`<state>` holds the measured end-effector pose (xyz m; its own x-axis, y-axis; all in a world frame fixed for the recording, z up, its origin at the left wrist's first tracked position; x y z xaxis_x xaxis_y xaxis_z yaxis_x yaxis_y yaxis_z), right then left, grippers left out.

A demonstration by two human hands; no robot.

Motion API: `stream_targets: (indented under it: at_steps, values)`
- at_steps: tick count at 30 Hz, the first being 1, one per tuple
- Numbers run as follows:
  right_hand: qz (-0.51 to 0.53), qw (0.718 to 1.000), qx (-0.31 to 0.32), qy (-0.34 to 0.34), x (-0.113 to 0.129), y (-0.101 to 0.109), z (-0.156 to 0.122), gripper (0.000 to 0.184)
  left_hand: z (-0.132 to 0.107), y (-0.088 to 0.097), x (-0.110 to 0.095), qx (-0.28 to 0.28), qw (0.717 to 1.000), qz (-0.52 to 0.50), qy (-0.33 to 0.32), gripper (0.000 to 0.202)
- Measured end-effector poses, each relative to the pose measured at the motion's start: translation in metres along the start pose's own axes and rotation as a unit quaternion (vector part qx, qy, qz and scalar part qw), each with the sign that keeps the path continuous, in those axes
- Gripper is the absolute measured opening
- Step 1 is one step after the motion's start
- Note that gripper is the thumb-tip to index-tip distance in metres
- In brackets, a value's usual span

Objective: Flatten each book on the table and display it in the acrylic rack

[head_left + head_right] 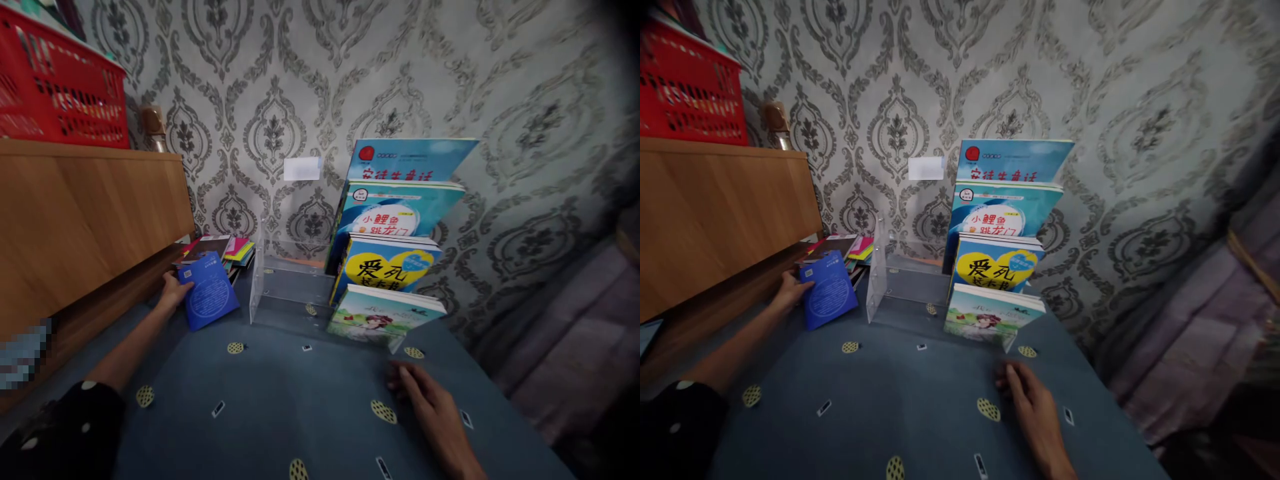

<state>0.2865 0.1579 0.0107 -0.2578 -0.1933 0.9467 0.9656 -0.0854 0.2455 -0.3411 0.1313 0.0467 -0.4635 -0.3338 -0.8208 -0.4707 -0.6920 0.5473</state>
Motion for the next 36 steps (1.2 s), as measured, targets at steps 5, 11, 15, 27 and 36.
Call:
stream_targets:
  at_steps: [5, 11, 15, 27, 36]
  values:
    - [0.006, 1.000, 0.020, -0.002, 0.008, -0.004, -0.004, 0.060, -0.024, -0.001, 0.013, 0.044, 0.996, -0.058, 0.046, 0.046]
    - [-0.013, 0.999, 0.040, 0.001, 0.013, -0.010, -0.009, 0.054, -0.089, 0.002, 0.030, 0.191, 0.980, -0.044, 0.028, 0.050]
    - [-0.050, 0.997, 0.051, 0.012, 0.015, -0.014, -0.013, 0.045, -0.130, 0.007, 0.022, 0.271, 0.960, 0.061, -0.047, 0.056]
    - [-0.151, 0.982, 0.080, 0.084, 0.028, -0.026, -0.027, 0.033, -0.197, -0.023, -0.020, 0.310, 0.906, 0.223, -0.182, 0.051]
    - [-0.171, 0.971, 0.097, 0.133, 0.033, -0.029, -0.032, 0.026, -0.197, -0.012, -0.030, 0.197, 0.891, 0.355, -0.206, 0.055]
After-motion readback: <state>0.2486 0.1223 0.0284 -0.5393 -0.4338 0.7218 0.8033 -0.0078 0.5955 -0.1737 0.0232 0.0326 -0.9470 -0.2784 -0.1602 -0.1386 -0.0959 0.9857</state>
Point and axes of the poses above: each hand's wrist, its own z-axis towards the middle knuckle, its own y-axis out of the back of the hand, x = y × z, the point moved 8 cm from there along z, towards the middle knuckle, and after that the axes turned 6 degrees about z, right-handed, at the moved point
